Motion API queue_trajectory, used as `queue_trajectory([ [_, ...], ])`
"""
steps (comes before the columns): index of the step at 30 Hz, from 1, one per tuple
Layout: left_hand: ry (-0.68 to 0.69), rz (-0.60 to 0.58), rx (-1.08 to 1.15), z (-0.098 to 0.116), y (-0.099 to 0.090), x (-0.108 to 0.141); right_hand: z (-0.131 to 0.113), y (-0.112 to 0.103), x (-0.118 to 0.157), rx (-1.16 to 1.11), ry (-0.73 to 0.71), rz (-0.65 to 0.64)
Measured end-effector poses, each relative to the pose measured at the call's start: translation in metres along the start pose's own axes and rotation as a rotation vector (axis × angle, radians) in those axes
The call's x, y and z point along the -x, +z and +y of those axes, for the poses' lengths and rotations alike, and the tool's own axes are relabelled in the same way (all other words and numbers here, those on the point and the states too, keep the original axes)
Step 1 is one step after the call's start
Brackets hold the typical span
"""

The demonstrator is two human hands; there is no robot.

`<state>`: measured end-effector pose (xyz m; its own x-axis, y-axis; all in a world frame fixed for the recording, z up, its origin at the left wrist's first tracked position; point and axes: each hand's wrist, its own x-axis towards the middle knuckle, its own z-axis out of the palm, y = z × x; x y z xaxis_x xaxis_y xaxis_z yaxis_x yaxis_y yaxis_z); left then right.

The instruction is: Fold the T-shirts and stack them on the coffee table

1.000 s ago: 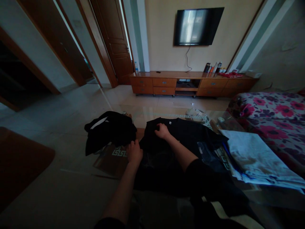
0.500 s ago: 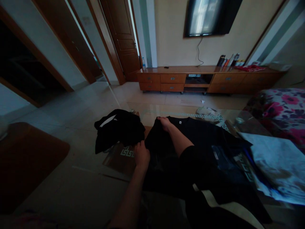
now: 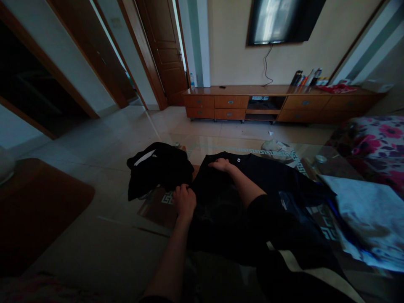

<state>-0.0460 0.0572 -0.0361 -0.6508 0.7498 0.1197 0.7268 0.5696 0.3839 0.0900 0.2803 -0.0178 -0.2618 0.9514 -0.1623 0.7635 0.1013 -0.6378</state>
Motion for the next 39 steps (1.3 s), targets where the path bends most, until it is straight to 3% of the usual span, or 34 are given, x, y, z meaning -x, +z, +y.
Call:
queue_trajectory([
  [4, 0.000, 0.026, -0.015, 0.003, -0.001, 0.000, 0.008, 0.005, 0.012, 0.137, -0.080, -0.083],
  [11, 0.037, -0.050, -0.042, -0.002, -0.004, -0.003, 0.002, 0.019, 0.019, 0.120, -0.131, 0.010],
  [15, 0.048, -0.081, -0.148, -0.004, -0.006, -0.002, 0.014, 0.023, 0.028, 0.218, -0.191, 0.071],
  [21, 0.048, -0.404, -0.167, 0.004, -0.014, 0.000, 0.042, 0.019, 0.050, 0.365, -0.223, 0.072],
  [24, 0.053, -0.463, -0.165, 0.010, -0.023, 0.008, 0.044, 0.010, 0.060, 0.382, -0.202, 0.126],
  [26, 0.047, -0.409, -0.197, 0.016, -0.031, 0.016, 0.039, 0.003, 0.067, 0.388, -0.162, 0.141],
  [28, 0.096, -0.233, -0.244, 0.024, -0.036, 0.024, 0.030, 0.000, 0.074, 0.389, -0.175, 0.143],
  [30, 0.262, -0.074, -0.243, 0.031, -0.035, 0.030, 0.019, 0.004, 0.081, 0.391, -0.293, 0.135],
  [31, 0.377, -0.050, -0.217, 0.033, -0.031, 0.032, 0.014, 0.009, 0.084, 0.393, -0.364, 0.117],
  [34, 0.626, -0.137, -0.117, 0.030, -0.011, 0.034, 0.005, 0.030, 0.089, 0.408, -0.469, 0.011],
  [39, 0.561, -0.138, -0.113, 0.009, 0.020, 0.032, 0.004, 0.058, 0.076, 0.398, -0.452, -0.023],
])
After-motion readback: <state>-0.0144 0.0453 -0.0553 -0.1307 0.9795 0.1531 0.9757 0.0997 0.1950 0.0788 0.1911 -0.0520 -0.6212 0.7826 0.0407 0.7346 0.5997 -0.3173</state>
